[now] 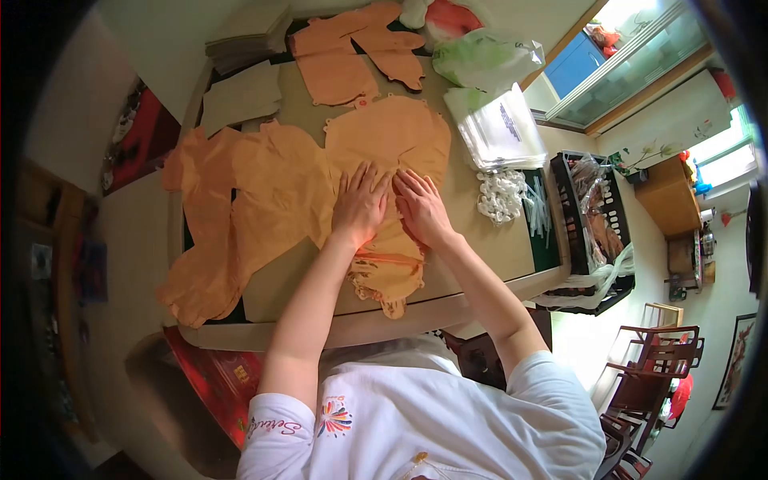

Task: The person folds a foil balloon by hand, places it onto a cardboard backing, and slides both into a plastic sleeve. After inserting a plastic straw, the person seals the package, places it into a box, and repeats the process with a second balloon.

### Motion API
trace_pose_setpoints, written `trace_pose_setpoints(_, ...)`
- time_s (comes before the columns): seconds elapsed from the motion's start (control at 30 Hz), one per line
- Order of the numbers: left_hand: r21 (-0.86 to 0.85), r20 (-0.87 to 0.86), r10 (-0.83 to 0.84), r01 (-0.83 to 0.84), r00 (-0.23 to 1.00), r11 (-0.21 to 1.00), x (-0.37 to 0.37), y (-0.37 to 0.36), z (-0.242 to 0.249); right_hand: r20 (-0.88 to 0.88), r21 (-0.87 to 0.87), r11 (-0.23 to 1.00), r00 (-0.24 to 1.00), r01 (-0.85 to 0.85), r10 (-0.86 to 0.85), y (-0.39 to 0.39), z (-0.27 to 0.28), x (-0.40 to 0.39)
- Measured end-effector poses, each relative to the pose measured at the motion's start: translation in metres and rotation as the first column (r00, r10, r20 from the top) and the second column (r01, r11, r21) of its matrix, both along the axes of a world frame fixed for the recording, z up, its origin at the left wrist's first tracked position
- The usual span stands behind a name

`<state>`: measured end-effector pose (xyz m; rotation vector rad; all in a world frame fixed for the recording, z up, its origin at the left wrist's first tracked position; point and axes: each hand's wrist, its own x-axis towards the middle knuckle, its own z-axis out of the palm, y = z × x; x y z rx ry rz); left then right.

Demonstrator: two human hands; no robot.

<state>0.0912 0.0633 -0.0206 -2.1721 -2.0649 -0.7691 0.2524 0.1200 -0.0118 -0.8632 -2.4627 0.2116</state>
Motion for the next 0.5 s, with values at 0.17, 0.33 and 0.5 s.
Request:
trace_pose_setpoints(0.17, -0.095, 0.011, -0.002, 0.003, 1.000, 0.995, -0.001, 0.000, 0.000, 0.018, -0.498, 0.806, 0.933, 0.320, -0.359, 0.051, 0.016, -0.013)
trace_pose_setpoints(0.33, -0.115, -0.017, -0.013, 0.011, 1.000, 0.993, -0.001, 0.001, 0.002, 0.183, -0.243, 0.730, 0.770, 0.638, -0.612, 0.106, 0.040, -0.045)
trace_pose_setpoints(0.5, -0.069, -0.022, -0.015, 0.014, 1.000, 0.998, 0.000, -0.001, 0.001, 0.396, -0.428, 0.666, 0.789, 0.611, -0.470, 0.168, 0.036, -0.047)
